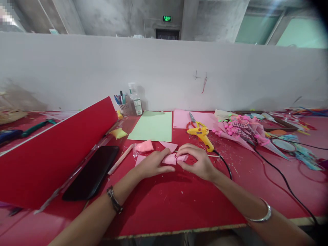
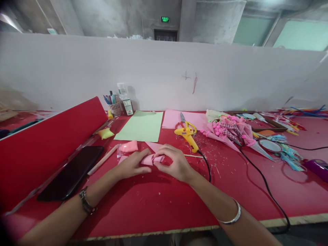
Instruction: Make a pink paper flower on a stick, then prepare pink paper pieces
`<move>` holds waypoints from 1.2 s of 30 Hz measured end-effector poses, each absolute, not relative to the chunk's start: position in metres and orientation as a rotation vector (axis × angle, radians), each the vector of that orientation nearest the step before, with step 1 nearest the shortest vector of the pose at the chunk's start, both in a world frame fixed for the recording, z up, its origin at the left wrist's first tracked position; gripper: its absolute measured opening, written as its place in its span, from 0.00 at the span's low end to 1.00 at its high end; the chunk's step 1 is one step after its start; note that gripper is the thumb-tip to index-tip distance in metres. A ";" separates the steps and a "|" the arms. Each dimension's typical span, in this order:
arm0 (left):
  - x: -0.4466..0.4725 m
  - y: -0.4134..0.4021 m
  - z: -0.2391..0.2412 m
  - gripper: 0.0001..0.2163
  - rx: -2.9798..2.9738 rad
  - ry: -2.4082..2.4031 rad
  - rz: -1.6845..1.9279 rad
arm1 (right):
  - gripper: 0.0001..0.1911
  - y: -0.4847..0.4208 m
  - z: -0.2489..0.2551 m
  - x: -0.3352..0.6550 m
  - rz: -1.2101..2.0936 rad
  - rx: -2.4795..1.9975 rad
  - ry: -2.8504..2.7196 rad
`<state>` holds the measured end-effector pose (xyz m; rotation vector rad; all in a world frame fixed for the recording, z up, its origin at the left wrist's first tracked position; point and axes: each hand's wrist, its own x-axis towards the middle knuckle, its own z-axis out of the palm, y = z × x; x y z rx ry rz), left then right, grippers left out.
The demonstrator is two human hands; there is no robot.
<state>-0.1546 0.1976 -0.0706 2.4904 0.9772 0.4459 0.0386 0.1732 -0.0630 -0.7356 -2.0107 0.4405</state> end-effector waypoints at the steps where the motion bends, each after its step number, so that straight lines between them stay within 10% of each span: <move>1: -0.154 0.197 -0.070 0.18 2.476 0.966 0.443 | 0.06 0.173 -0.063 0.039 0.436 -0.736 -2.020; 36: -0.149 0.201 -0.076 0.14 2.313 1.049 0.616 | 0.21 0.175 -0.068 0.039 0.575 -0.857 -1.923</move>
